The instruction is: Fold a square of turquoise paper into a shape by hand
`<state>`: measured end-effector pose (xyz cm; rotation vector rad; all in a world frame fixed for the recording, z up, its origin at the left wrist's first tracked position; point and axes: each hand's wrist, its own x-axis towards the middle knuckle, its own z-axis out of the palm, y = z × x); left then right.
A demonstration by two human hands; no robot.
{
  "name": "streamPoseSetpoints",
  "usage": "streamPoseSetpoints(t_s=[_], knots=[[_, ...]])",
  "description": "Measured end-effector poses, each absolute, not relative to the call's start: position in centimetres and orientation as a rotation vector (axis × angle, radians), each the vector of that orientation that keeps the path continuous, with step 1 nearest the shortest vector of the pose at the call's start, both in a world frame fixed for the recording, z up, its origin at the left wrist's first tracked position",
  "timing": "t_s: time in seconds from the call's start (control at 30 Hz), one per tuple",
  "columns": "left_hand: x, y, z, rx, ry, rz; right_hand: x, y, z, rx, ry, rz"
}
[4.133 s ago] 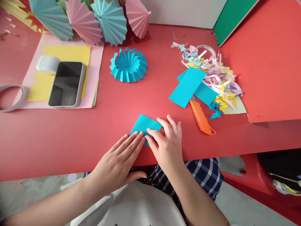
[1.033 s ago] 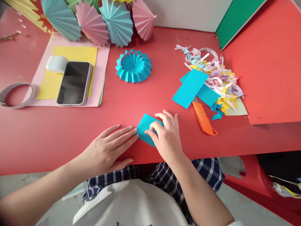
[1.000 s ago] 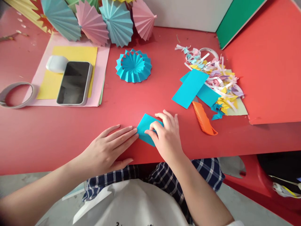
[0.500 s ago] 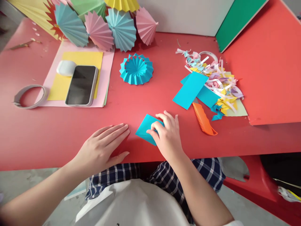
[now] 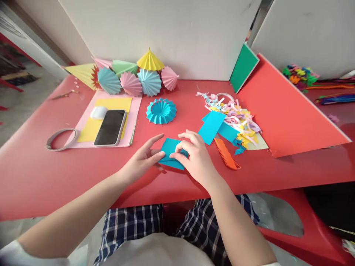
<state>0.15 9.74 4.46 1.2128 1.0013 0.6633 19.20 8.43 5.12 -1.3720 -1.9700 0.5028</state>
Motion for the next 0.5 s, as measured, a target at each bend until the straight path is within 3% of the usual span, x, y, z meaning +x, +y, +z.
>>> streamPoseSetpoints(t_s=[0.13,0.23,0.33,0.5], knots=[[2.1,11.8,4.6,1.213,0.967,0.919,19.4,10.7,5.2,-1.386,-1.721,0.503],[2.8,12.2,4.2,1.226,0.981,1.049,19.3,11.4,4.2,-1.355,-1.330,0.916],[3.0,11.9,3.4,1.251,0.988,1.037,19.0,11.3,3.2,-1.285,-1.122,1.216],[3.0,11.3,2.6,1.275,0.970,0.952,18.6,10.7,2.4,-1.177,-1.110,1.229]])
